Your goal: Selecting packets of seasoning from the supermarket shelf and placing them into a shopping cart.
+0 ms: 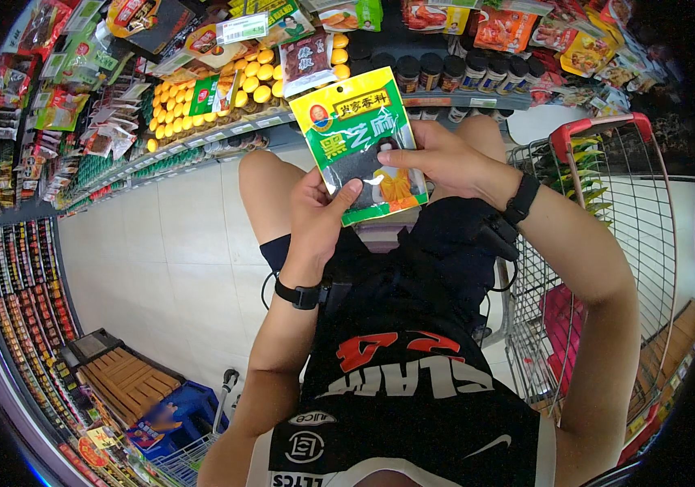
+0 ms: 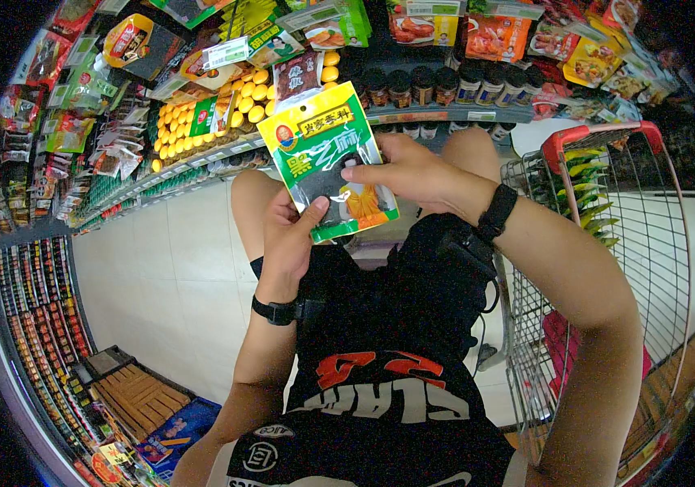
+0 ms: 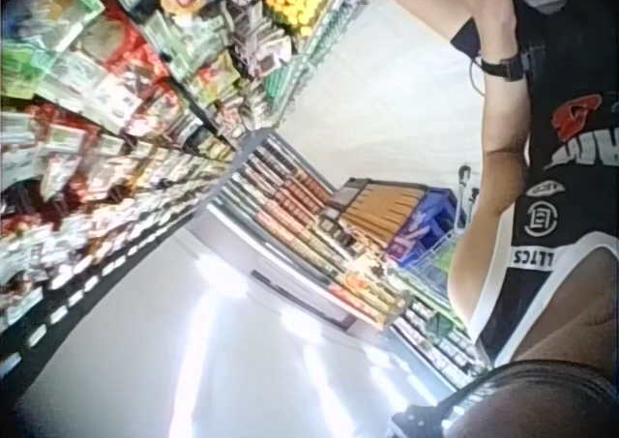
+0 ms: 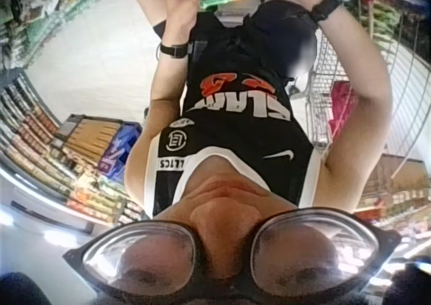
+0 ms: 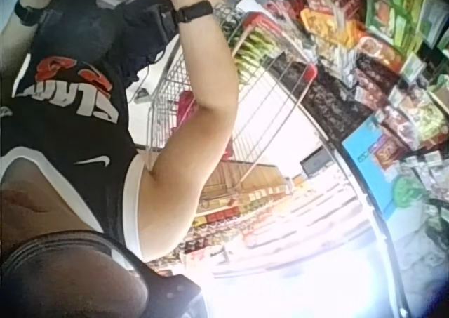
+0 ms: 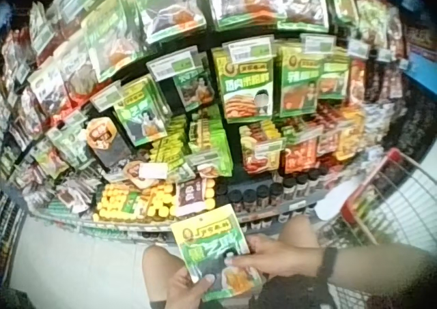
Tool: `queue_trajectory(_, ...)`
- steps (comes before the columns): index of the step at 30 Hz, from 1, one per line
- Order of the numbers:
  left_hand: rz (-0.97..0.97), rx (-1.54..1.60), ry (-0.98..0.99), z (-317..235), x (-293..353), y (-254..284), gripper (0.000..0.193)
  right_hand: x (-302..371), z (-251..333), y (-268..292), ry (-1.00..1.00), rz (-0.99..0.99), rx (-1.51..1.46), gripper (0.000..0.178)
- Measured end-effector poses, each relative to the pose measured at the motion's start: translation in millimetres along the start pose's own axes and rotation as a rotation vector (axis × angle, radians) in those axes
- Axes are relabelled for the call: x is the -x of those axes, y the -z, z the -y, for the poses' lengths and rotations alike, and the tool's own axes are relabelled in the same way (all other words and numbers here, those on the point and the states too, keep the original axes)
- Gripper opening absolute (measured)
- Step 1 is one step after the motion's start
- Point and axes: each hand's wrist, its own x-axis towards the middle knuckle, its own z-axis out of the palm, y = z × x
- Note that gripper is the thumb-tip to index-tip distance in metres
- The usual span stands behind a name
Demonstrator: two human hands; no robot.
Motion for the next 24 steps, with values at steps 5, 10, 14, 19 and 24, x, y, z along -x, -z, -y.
queue_trajectory(5, 0.012, -0.032, -0.025, -1.0, 0.3, -2.5, 0.030, 4.9, 4.4, 0.5, -0.013, -0.004, -0.148, 0.025)
queue_trajectory(10, -0.029, -0.041, -0.052, 4.3, -3.9, -2.1, 0.047, 0.6, 0.0, -0.9, -0.015, -0.037, -0.169, 0.022)
queue_trajectory(14, -0.192, -0.793, -0.458, 4.6, -5.7, -7.7, 0.093, -0.4, -2.1, -6.6, 0.114, -0.104, -0.194, 0.022)
queue_trajectory(19, -0.047, -0.856, -0.500, -1.2, -9.6, -20.0, 0.107, 5.9, 4.7, -15.9, 0.007, 0.187, -0.225, 0.035)
queue_trajectory(24, -0.038, -0.829, -0.498, -11.2, -15.7, -25.0, 0.110, 13.2, 13.4, -14.7, 0.048, 0.273, -0.384, 0.040)
